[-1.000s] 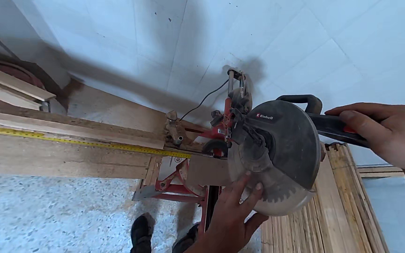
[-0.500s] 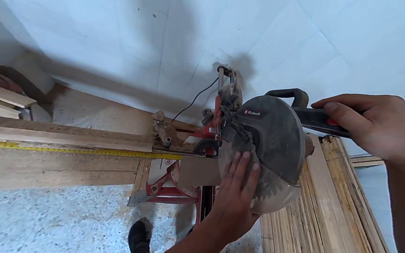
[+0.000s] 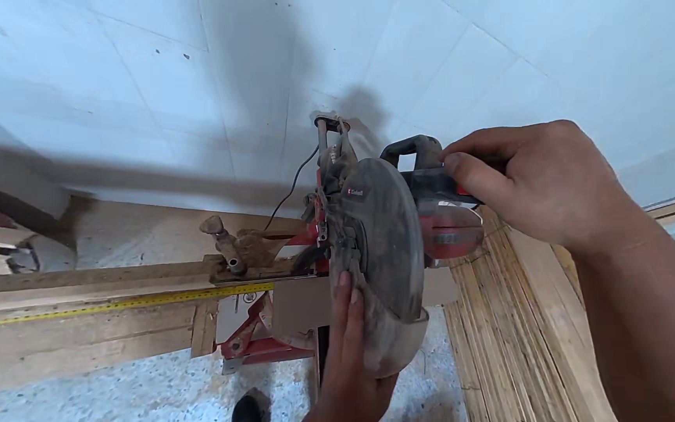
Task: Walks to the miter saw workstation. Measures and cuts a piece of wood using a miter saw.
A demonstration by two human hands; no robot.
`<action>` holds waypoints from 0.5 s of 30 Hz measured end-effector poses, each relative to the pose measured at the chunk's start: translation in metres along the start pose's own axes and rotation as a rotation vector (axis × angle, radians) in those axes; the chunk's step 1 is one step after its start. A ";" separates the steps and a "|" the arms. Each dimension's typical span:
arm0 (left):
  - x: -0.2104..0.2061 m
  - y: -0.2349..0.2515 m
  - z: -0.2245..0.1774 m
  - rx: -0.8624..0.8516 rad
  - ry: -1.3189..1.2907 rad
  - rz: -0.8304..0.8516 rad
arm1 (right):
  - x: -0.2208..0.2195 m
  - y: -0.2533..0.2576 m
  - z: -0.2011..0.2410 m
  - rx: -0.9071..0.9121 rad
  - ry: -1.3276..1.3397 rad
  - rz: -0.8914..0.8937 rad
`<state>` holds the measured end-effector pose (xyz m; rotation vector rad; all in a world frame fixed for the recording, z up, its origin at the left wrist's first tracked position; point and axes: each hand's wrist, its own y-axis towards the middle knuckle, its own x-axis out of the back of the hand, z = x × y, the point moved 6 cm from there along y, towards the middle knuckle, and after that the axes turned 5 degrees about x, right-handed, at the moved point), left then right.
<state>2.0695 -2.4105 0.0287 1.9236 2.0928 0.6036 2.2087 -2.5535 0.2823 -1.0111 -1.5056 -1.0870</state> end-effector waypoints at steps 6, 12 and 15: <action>0.008 -0.003 0.001 -0.006 0.035 -0.004 | 0.000 -0.001 0.001 0.012 -0.013 -0.025; 0.002 -0.010 -0.004 0.061 0.080 -0.045 | 0.002 0.000 0.001 -0.003 -0.027 -0.023; -0.002 -0.013 -0.010 0.127 0.127 -0.078 | 0.002 -0.001 0.000 0.003 -0.035 -0.032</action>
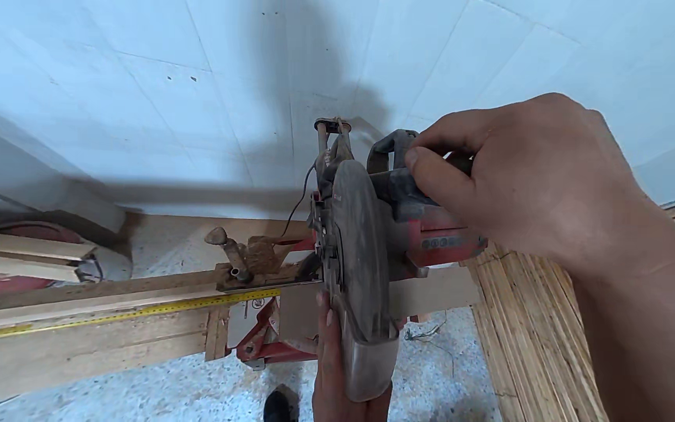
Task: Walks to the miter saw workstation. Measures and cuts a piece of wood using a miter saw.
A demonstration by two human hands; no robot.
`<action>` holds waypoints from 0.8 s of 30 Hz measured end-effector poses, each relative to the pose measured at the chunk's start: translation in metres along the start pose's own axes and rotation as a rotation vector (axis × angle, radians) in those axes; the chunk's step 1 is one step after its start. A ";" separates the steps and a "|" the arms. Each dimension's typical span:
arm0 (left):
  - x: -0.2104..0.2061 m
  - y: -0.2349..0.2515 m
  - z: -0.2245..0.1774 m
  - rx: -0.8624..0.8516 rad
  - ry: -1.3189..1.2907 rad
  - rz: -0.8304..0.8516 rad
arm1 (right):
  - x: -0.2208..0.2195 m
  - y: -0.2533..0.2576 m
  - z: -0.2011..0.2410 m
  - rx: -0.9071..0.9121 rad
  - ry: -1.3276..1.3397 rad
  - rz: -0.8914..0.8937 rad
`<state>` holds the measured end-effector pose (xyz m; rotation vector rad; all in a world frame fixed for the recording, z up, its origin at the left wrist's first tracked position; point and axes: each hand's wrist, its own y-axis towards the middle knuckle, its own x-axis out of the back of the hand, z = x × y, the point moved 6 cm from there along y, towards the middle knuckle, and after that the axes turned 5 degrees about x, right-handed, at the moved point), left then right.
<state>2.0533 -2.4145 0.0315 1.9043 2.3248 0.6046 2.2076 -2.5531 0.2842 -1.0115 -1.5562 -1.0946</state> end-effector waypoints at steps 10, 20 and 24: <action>0.004 -0.001 -0.002 0.033 -0.067 0.026 | -0.001 0.000 -0.001 0.023 -0.004 -0.020; -0.002 0.002 -0.010 -0.018 -0.046 -0.005 | 0.000 -0.001 0.000 0.040 -0.047 -0.021; -0.002 0.011 -0.010 -0.066 -0.048 -0.015 | 0.000 0.002 -0.001 0.026 -0.039 0.003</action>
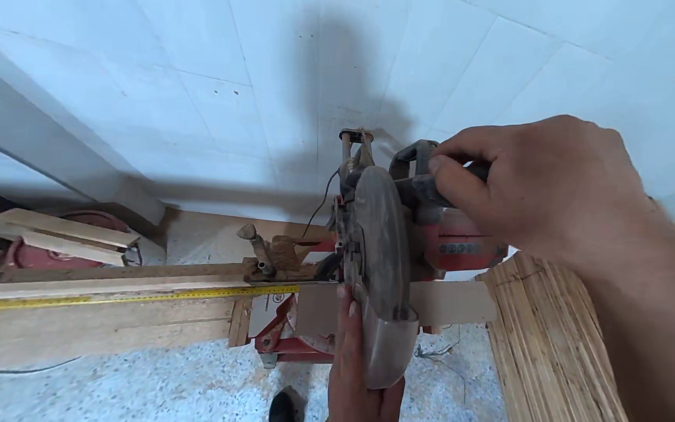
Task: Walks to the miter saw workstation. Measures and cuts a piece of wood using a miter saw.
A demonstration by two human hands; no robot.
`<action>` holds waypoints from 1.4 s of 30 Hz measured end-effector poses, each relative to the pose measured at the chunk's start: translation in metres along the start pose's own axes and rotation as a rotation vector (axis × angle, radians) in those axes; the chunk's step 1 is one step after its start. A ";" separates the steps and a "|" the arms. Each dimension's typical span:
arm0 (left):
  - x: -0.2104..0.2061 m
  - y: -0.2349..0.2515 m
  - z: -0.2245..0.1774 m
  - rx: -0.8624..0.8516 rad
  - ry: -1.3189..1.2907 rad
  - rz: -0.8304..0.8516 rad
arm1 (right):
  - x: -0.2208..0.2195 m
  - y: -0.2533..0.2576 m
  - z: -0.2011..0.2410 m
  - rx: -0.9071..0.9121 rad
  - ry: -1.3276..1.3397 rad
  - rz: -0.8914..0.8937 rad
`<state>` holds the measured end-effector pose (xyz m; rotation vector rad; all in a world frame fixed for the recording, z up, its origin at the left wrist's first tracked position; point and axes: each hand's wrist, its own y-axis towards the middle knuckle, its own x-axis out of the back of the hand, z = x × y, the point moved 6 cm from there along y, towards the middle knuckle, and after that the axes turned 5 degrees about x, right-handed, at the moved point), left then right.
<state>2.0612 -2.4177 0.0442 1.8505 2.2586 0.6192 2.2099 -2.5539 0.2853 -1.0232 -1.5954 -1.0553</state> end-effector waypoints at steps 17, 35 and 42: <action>0.029 0.116 0.051 0.637 -0.183 0.363 | 0.001 -0.002 0.006 -0.011 0.024 0.002; 0.008 0.095 0.032 0.750 -0.315 -0.122 | 0.001 -0.007 0.009 -0.057 -0.008 0.018; 0.014 0.097 0.037 0.727 -0.375 -0.146 | 0.001 -0.009 0.011 -0.025 0.007 0.006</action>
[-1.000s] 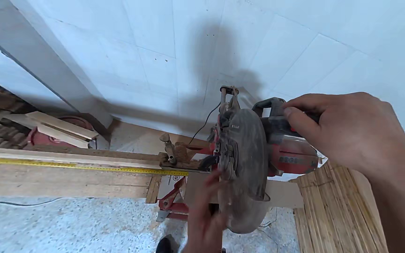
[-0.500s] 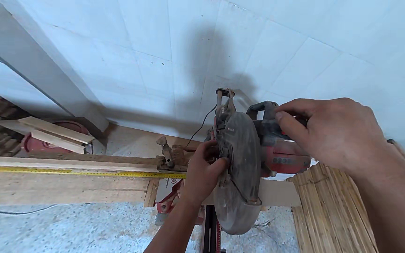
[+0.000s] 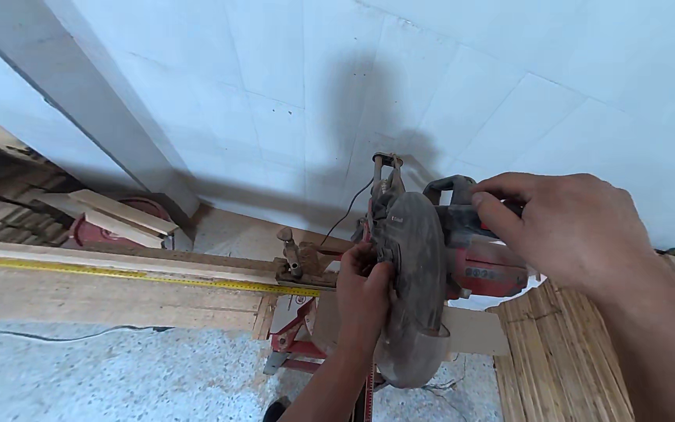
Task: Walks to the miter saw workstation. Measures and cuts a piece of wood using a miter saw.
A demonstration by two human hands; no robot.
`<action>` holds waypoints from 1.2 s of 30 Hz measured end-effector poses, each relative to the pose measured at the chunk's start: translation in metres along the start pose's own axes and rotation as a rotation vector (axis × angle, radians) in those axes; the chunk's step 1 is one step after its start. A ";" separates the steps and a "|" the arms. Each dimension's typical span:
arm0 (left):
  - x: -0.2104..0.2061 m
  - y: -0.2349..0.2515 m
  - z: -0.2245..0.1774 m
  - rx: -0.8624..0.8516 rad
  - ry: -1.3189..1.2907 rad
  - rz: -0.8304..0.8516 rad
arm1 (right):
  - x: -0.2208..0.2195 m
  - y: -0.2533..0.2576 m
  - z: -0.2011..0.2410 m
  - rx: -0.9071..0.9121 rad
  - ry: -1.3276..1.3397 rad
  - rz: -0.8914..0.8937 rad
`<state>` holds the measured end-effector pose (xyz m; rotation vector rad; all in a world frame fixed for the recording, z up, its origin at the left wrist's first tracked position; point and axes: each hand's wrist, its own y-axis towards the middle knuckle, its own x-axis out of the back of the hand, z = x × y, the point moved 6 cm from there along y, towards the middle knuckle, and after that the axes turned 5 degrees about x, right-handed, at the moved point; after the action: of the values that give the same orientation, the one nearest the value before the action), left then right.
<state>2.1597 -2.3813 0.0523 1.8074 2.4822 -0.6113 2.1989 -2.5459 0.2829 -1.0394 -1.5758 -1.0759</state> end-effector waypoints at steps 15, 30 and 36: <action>-0.008 0.002 0.006 0.000 -0.056 -0.017 | 0.000 0.002 -0.003 -0.027 -0.013 0.013; 0.011 -0.004 0.024 -0.030 0.167 0.385 | 0.000 0.004 -0.004 -0.026 -0.007 0.016; 0.013 -0.001 0.021 0.005 0.086 0.412 | 0.001 0.004 -0.004 -0.037 -0.005 0.025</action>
<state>2.1494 -2.3766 0.0302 2.2942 2.0517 -0.5217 2.2035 -2.5489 0.2849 -1.0855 -1.5481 -1.0899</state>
